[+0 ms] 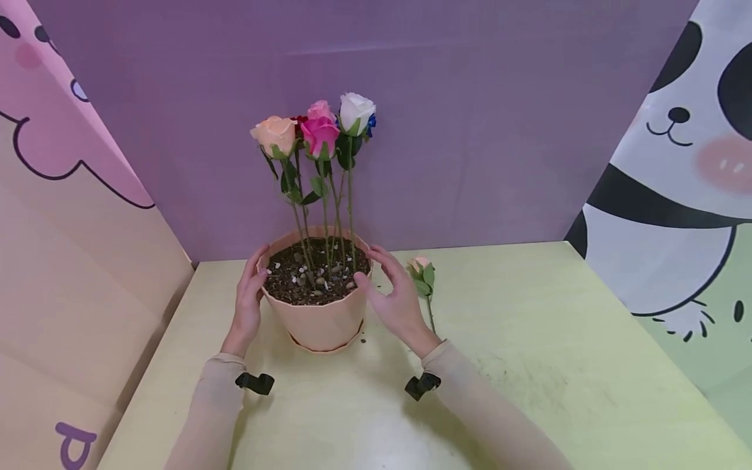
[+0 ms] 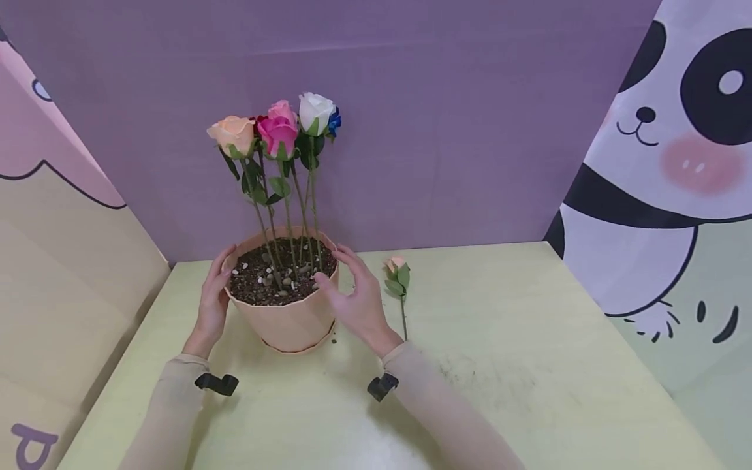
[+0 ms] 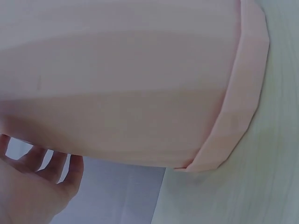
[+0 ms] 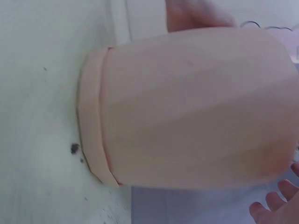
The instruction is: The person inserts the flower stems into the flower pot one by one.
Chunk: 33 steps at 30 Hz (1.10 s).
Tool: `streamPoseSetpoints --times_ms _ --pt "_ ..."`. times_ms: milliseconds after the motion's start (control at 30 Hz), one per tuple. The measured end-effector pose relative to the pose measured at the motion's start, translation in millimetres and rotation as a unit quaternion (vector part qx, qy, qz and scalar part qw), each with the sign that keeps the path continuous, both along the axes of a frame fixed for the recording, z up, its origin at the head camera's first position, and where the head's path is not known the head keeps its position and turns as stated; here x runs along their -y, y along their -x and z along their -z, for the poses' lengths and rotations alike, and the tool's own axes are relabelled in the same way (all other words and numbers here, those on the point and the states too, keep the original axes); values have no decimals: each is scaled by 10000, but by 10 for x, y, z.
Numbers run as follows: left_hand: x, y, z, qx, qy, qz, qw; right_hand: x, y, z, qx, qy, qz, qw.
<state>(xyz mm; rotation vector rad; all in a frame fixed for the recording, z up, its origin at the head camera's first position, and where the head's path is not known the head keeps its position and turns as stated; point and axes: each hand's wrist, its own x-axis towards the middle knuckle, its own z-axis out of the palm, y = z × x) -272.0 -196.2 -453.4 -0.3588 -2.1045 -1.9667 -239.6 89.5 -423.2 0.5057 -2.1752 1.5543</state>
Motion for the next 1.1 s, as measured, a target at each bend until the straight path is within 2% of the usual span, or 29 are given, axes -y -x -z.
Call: streamPoseSetpoints --times_ms 67,200,333,467,600,700,833,1100 --pt "-2 -1 5 15 -78 -4 10000 -65 23 -31 -59 205 5 9998" --pt "-4 8 17 48 -295 20 9996 -256 69 -86 143 395 110 9991" --pt "-22 15 18 37 -388 -9 9992 -503 103 -88 526 192 316 9979" --pt "-56 18 17 -68 -440 -107 9990 -746 96 -4 959 -242 433 9941" --pt "-85 20 31 -148 -454 -192 9987 -967 80 160 1484 -841 642 9832" --pt "-95 21 46 -165 -426 -206 9987 -1114 90 294 1949 -1056 767 9721" --pt "-94 32 60 -192 -369 -216 9989 -1252 130 420 2441 -1147 823 9594" --pt "-83 57 80 -228 -267 -228 9991 -1351 177 539 3043 -1170 822 9418"
